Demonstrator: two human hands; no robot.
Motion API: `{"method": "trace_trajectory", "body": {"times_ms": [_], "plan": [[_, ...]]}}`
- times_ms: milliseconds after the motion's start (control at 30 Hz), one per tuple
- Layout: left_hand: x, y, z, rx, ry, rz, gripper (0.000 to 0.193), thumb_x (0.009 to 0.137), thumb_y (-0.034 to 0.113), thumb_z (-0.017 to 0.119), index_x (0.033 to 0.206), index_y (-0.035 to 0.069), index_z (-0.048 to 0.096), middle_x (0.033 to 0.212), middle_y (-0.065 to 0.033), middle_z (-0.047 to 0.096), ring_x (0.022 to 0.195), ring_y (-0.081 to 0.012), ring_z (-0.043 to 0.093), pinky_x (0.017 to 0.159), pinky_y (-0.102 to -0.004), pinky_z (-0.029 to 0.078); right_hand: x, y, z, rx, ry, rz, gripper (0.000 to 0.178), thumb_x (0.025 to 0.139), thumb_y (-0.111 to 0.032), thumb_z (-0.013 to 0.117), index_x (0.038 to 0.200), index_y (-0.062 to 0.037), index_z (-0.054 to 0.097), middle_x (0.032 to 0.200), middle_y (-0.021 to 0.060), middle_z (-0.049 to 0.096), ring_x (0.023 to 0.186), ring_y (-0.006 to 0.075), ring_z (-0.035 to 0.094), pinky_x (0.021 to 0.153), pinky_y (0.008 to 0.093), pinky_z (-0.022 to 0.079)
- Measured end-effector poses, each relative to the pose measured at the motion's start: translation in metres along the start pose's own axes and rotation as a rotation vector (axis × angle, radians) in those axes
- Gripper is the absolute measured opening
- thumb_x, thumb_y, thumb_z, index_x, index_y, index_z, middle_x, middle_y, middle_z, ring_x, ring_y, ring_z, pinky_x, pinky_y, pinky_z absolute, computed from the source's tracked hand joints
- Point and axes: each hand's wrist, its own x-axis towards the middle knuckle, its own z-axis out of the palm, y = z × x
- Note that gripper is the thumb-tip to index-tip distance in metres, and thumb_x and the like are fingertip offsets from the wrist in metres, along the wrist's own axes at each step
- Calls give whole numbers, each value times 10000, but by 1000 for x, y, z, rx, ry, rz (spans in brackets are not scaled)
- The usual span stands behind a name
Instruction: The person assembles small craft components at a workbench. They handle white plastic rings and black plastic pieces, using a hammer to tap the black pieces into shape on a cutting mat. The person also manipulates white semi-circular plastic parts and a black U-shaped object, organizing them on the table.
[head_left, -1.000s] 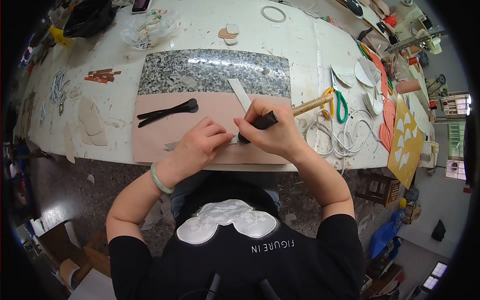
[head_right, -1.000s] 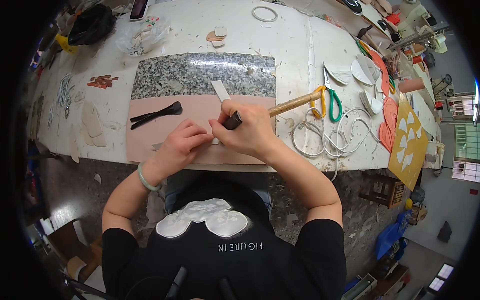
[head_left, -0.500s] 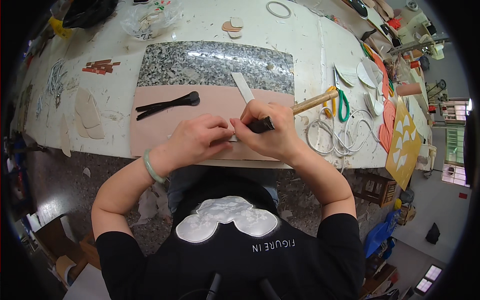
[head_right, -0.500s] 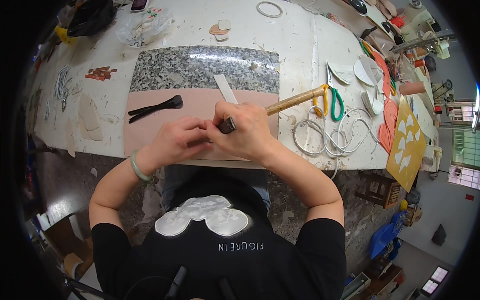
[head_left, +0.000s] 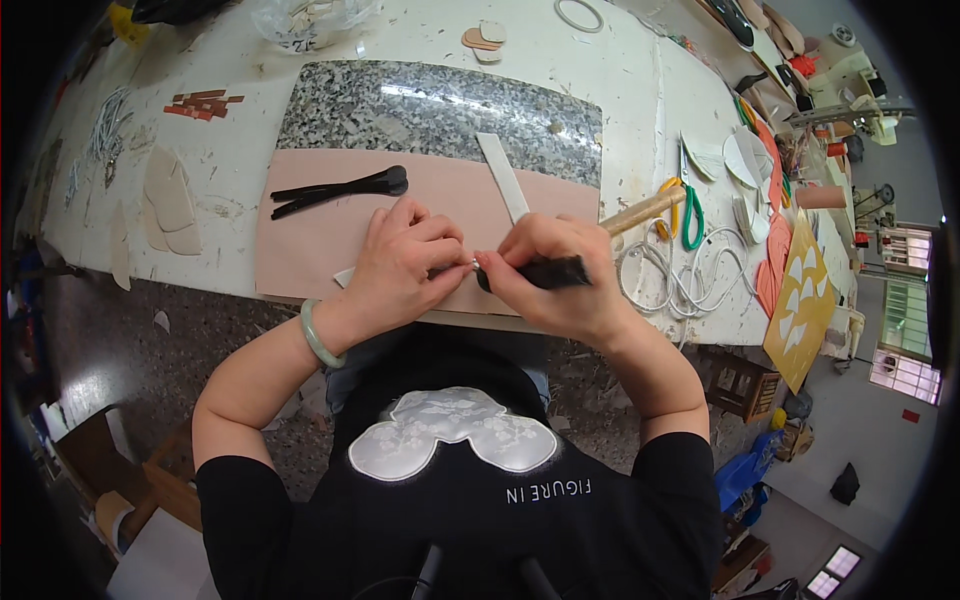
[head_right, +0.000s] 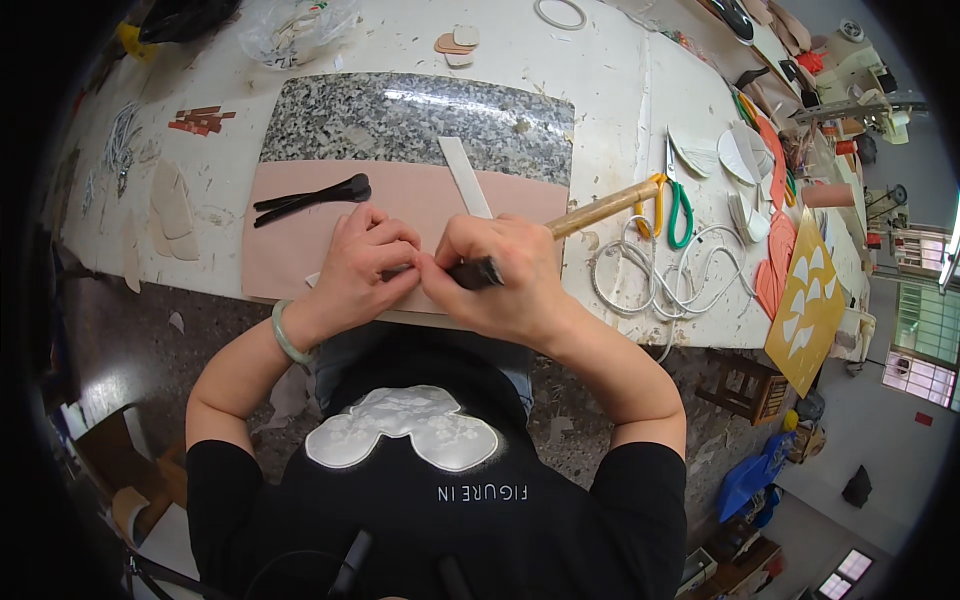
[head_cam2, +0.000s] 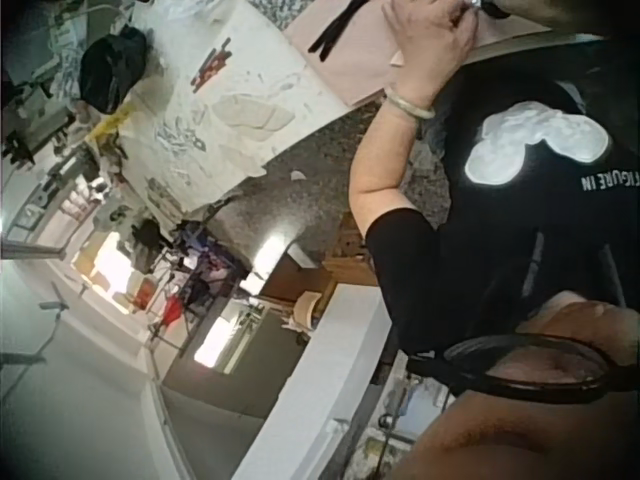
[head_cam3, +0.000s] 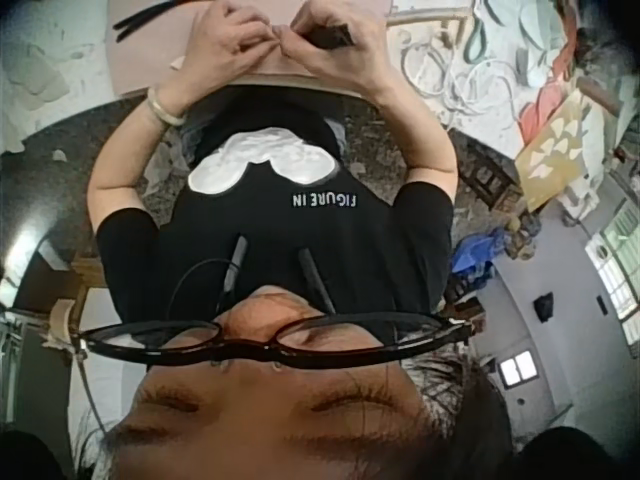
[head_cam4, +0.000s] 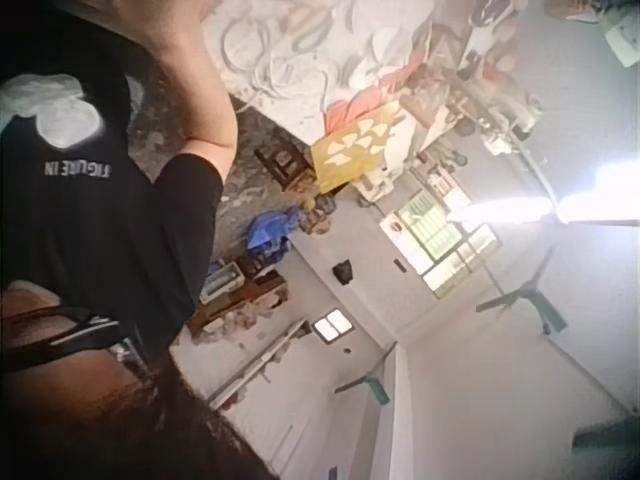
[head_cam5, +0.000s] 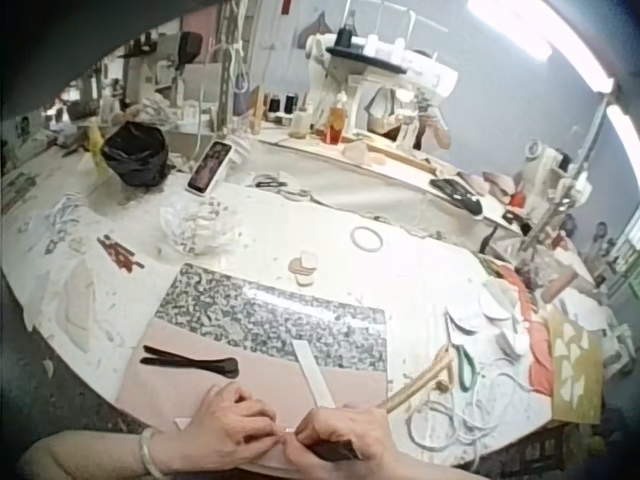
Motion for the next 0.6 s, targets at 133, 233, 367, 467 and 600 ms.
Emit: {"method": "trace_trajectory", "body": {"times_ms": [133,233,367,467,600], "plan": [[-2,-6,1,-53,14,27,91,755,127,753,833,119,706,912,35,635,922,-219,498,853,-390,375,4,8,4,-38,-14,67,200,788,-16,755,662,-28,600,630,42,646,535,98,596,499,245,448],[-3,-7,0,-47,3,32,96,751,118,752,835,109,705,904,30,635,932,-224,508,863,-396,388,7,7,6,-62,-26,-6,195,794,-13,749,668,-21,600,639,42,643,544,93,590,506,241,443],[-5,-16,-6,-63,15,87,125,741,100,755,853,90,699,883,15,636,899,-227,538,828,-384,423,7,10,12,-18,-29,82,203,790,-13,752,663,-30,595,646,48,645,549,104,596,511,247,445],[-5,-16,-9,-47,31,126,138,735,85,752,861,78,695,869,-4,636,867,-231,557,796,-371,438,12,7,5,-132,-75,35,194,790,-20,758,670,-38,606,643,57,641,546,109,594,507,244,438],[-7,-14,-15,-7,78,174,132,733,69,744,855,66,694,855,-30,636,845,-238,566,781,-373,448,19,6,21,23,-17,8,202,798,-23,754,668,-30,600,639,46,638,555,93,584,508,241,434]]}}
